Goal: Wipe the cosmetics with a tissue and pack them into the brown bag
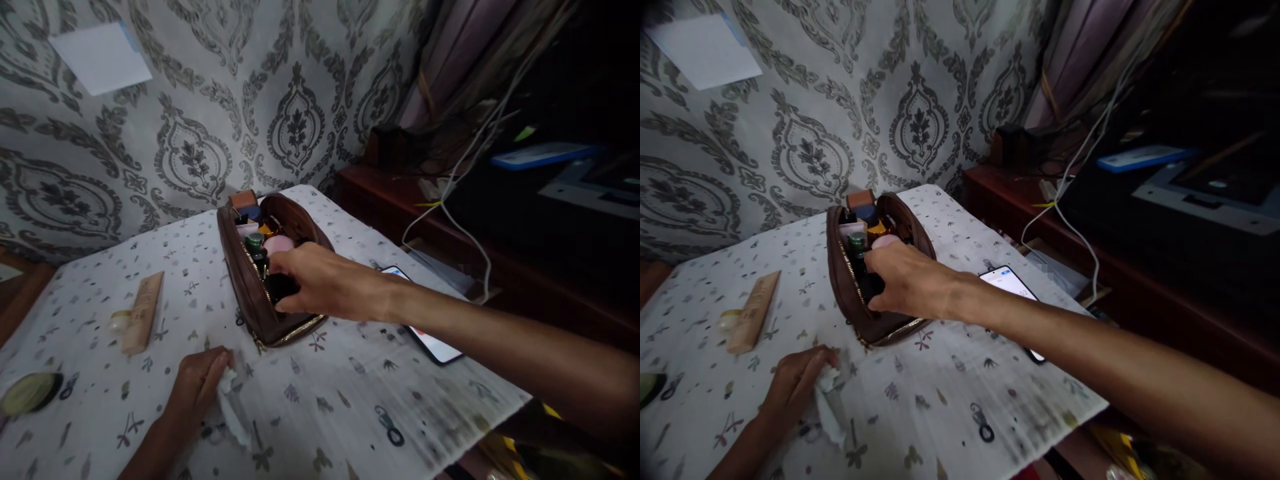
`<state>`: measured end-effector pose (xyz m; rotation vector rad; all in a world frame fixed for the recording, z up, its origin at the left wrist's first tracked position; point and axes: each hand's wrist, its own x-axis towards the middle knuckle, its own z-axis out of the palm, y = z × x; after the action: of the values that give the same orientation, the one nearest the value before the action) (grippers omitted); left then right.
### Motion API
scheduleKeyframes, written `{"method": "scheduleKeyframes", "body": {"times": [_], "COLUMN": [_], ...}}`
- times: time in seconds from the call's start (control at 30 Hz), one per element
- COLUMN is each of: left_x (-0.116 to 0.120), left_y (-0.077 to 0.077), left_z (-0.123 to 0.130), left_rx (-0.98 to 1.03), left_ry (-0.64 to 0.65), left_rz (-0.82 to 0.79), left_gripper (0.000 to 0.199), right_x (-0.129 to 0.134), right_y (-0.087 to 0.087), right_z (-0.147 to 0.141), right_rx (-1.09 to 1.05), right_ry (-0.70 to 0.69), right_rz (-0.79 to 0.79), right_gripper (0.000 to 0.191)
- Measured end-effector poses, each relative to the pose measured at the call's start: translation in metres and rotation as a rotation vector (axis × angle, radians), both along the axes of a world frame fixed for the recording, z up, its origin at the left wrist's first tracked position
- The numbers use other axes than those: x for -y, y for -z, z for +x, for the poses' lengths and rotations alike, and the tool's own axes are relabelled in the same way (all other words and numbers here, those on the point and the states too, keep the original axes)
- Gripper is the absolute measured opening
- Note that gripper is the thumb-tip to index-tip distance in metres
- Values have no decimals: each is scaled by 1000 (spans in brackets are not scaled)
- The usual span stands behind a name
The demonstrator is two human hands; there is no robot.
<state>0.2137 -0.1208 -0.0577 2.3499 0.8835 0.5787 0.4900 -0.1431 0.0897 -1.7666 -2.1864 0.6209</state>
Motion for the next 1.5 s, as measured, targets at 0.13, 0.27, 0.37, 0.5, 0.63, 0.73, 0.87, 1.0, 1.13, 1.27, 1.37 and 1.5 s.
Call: {"method": "scheduleKeyframes", "body": {"times": [0.13, 0.27, 0.37, 0.5, 0.63, 0.73, 0.87, 1.0, 1.13, 1.27, 1.37, 1.5], "left_x": [2, 2, 1, 2, 3, 4, 4, 4, 4, 4, 4, 5], "left_y": [0, -1, -2, -3, -5, -6, -8, -11, -11, -8, -7, -9], "left_z": [2, 2, 2, 4, 7, 8, 9, 11, 11, 9, 8, 9], "left_rx": [29, 40, 42, 51, 38, 39, 25, 43, 51, 38, 38, 45], "left_ry": [-22, -23, -14, -26, -41, -60, -76, -69, -75, -71, -82, -89], "left_rz": [-27, -65, -74, -75, -114, -147, -137, -100, -86, -113, -132, -154], "left_gripper": [43, 42, 43, 44, 46, 49, 50, 49, 49, 48, 49, 49], "right_x": [-7, -10, -10, -10, -11, -10, -8, -4, 0, 2, 2, 0], "right_y": [-1, -3, -2, -1, 1, 2, 2, 1, 0, -2, -2, -2], "right_z": [-4, -11, -16, -16, -10, -6, -5, -5, -3, -3, -3, -3], "right_rx": [73, 88, 86, 98, 100, 111, 105, 105, 123, 100, 93, 115], "right_ry": [-63, -122, -137, -169, -162, -152, -145, -122, -133, -137, -148, -179], "right_rz": [-85, -176, -207, -223, -279, -240, -215, -190, -161, -162, -167, -171], "right_gripper": [21, 22, 23, 21, 25, 26, 24, 25, 27, 20, 14, 16]}}
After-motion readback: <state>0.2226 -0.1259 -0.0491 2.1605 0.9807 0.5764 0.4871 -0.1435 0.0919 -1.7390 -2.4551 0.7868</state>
